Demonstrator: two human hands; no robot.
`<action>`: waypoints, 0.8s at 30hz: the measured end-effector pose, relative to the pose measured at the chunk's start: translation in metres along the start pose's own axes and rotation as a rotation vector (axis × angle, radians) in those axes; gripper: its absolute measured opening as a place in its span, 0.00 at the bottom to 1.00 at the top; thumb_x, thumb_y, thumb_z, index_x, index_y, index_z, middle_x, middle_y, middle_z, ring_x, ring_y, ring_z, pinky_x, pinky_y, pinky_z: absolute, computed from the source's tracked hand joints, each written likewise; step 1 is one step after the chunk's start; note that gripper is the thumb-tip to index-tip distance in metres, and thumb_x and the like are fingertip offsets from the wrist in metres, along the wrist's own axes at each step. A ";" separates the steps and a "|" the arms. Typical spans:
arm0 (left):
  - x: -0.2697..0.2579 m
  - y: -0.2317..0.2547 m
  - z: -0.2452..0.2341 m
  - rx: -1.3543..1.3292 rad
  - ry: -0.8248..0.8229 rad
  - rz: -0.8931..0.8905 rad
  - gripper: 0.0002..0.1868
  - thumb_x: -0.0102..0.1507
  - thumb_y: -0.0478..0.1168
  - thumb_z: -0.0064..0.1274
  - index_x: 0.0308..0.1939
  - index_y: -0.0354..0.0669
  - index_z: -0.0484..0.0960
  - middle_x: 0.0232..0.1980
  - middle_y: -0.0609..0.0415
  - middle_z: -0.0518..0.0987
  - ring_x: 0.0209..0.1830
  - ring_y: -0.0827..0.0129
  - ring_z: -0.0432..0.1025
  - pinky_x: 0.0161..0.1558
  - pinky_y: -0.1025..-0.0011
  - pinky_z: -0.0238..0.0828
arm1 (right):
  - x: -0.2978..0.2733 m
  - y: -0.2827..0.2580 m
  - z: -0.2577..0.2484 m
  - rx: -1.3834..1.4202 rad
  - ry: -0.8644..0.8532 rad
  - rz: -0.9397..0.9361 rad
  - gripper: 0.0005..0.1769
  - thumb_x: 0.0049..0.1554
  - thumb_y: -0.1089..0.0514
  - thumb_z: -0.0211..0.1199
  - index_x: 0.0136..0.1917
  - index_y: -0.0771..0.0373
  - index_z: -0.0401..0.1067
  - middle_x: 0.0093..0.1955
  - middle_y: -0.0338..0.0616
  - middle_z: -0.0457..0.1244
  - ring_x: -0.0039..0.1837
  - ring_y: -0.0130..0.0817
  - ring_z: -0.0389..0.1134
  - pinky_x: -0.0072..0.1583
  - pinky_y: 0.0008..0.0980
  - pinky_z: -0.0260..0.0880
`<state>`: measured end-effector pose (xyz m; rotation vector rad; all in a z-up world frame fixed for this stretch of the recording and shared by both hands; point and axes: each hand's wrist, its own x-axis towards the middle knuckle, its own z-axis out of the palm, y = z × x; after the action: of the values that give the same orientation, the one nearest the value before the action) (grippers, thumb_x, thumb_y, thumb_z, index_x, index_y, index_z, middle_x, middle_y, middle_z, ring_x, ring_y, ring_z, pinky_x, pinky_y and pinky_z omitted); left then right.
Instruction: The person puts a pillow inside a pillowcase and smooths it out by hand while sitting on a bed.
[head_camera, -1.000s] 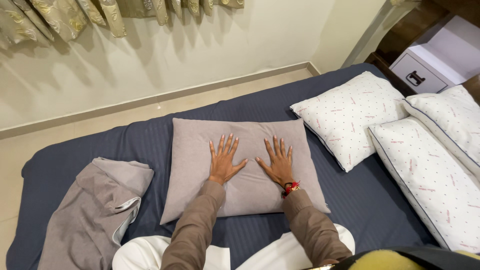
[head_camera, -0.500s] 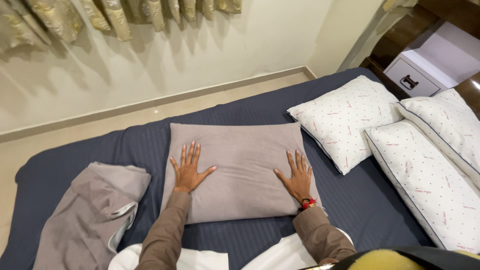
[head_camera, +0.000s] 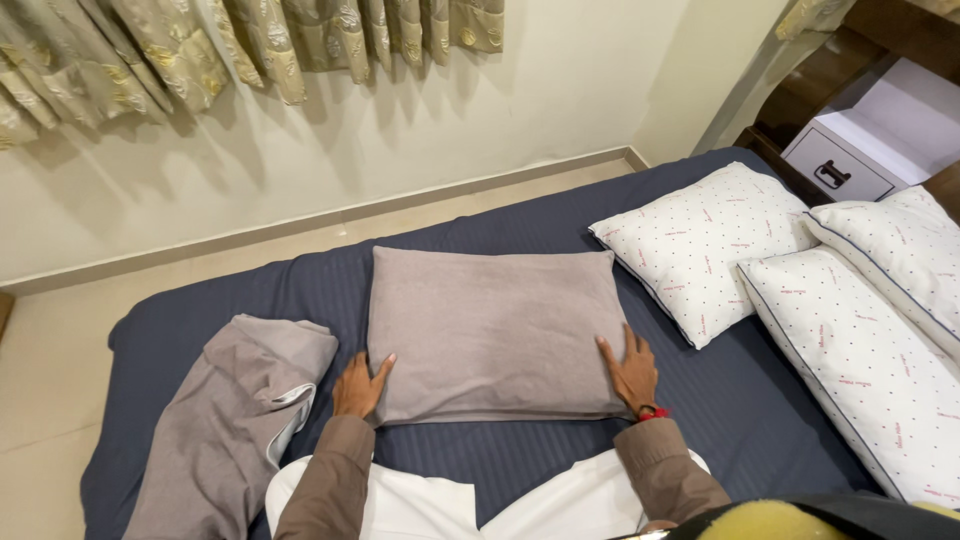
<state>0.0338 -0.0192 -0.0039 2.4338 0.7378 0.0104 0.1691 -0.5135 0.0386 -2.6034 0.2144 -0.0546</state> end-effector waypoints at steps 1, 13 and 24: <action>0.002 -0.010 0.007 -0.006 -0.039 -0.049 0.50 0.61 0.77 0.40 0.71 0.41 0.69 0.67 0.37 0.75 0.67 0.43 0.70 0.67 0.51 0.66 | -0.005 0.005 0.001 0.036 0.007 0.049 0.53 0.53 0.19 0.49 0.80 0.51 0.56 0.76 0.61 0.55 0.75 0.61 0.57 0.70 0.62 0.58; -0.001 -0.029 0.044 0.102 -0.109 -0.340 0.51 0.58 0.83 0.35 0.63 0.47 0.78 0.59 0.37 0.81 0.65 0.45 0.73 0.64 0.52 0.67 | -0.013 0.032 0.010 -0.025 -0.079 0.195 0.52 0.55 0.16 0.46 0.70 0.62 0.64 0.58 0.78 0.66 0.66 0.73 0.65 0.67 0.61 0.62; 0.042 -0.010 -0.010 -0.292 -0.084 0.002 0.45 0.53 0.70 0.63 0.61 0.41 0.80 0.55 0.39 0.82 0.57 0.49 0.77 0.57 0.57 0.72 | -0.023 -0.007 -0.026 0.697 0.061 -0.061 0.40 0.52 0.37 0.71 0.61 0.75 0.73 0.58 0.61 0.71 0.58 0.44 0.72 0.61 0.38 0.69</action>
<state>0.0626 0.0146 -0.0081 2.1436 0.6479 0.0157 0.1453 -0.5168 0.0647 -1.9136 0.1086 -0.1934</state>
